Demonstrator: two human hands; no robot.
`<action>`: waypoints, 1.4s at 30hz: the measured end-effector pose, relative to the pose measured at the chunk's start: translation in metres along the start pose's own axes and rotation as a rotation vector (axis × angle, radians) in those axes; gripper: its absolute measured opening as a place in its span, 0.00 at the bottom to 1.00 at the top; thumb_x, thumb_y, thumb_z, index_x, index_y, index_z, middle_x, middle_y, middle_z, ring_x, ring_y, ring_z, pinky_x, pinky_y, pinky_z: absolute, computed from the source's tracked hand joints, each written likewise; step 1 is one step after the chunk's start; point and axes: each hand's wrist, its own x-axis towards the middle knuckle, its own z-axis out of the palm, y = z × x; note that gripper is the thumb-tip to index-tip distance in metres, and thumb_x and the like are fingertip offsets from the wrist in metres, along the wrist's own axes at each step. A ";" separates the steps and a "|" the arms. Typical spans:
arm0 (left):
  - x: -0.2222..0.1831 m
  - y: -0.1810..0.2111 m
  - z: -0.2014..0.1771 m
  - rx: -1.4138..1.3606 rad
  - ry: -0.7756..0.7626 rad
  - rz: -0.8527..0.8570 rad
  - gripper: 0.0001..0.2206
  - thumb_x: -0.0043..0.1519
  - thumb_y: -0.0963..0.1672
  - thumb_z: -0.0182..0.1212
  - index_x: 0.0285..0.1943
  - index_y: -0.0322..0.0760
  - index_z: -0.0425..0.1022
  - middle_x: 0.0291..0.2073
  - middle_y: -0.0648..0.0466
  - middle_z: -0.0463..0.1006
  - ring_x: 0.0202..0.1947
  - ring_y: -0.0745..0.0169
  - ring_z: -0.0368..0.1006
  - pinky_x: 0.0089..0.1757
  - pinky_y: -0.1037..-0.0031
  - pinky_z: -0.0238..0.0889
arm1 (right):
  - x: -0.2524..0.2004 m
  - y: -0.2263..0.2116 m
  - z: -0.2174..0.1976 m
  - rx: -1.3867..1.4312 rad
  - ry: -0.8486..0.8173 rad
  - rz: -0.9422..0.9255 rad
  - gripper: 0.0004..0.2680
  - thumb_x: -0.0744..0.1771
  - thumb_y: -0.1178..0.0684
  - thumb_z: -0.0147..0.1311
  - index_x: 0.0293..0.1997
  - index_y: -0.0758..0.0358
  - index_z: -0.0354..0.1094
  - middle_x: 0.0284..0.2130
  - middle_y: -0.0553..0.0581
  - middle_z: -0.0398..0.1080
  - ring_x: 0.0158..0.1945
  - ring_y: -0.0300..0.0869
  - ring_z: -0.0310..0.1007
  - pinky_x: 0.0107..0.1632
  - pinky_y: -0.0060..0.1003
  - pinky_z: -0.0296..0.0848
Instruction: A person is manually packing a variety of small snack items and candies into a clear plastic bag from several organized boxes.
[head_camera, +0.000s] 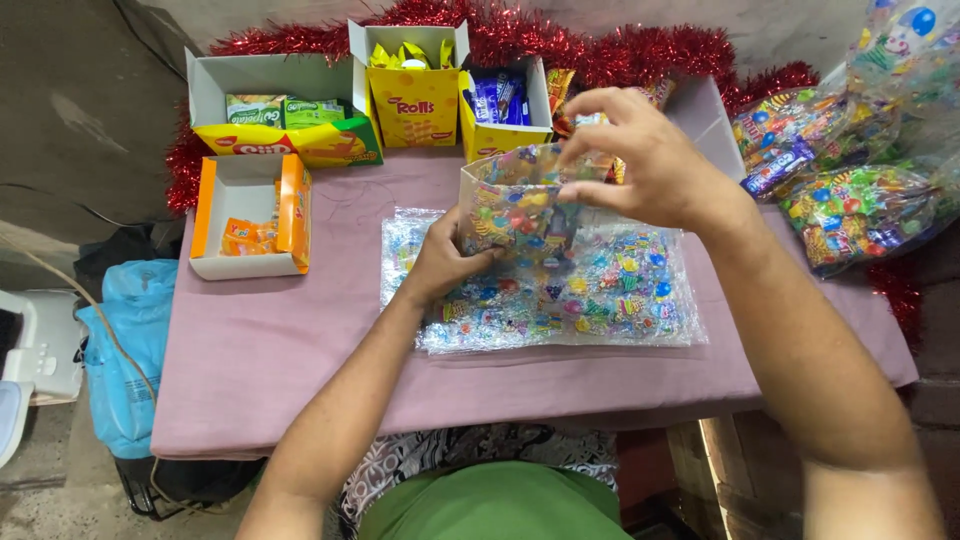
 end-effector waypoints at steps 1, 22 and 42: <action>0.000 -0.001 0.000 0.020 0.000 -0.008 0.32 0.52 0.48 0.73 0.64 0.32 0.65 0.56 0.44 0.78 0.58 0.52 0.76 0.55 0.65 0.74 | 0.004 -0.007 -0.002 0.066 -0.060 0.042 0.10 0.64 0.48 0.67 0.44 0.56 0.72 0.60 0.64 0.62 0.64 0.56 0.60 0.61 0.55 0.64; 0.008 0.000 0.005 -0.355 0.320 -0.195 0.12 0.67 0.47 0.52 0.53 0.36 0.69 0.44 0.44 0.79 0.44 0.49 0.80 0.45 0.65 0.77 | -0.005 -0.038 -0.006 0.485 0.472 0.063 0.04 0.71 0.65 0.62 0.45 0.76 0.71 0.38 0.65 0.74 0.39 0.43 0.75 0.41 0.30 0.77; -0.012 -0.022 -0.009 -0.103 0.266 -0.052 0.38 0.65 0.62 0.53 0.79 0.45 0.52 0.73 0.45 0.60 0.74 0.48 0.54 0.67 0.50 0.47 | -0.035 -0.033 0.102 0.790 0.757 0.332 0.05 0.71 0.58 0.58 0.37 0.66 0.70 0.37 0.58 0.74 0.25 0.29 0.65 0.27 0.24 0.66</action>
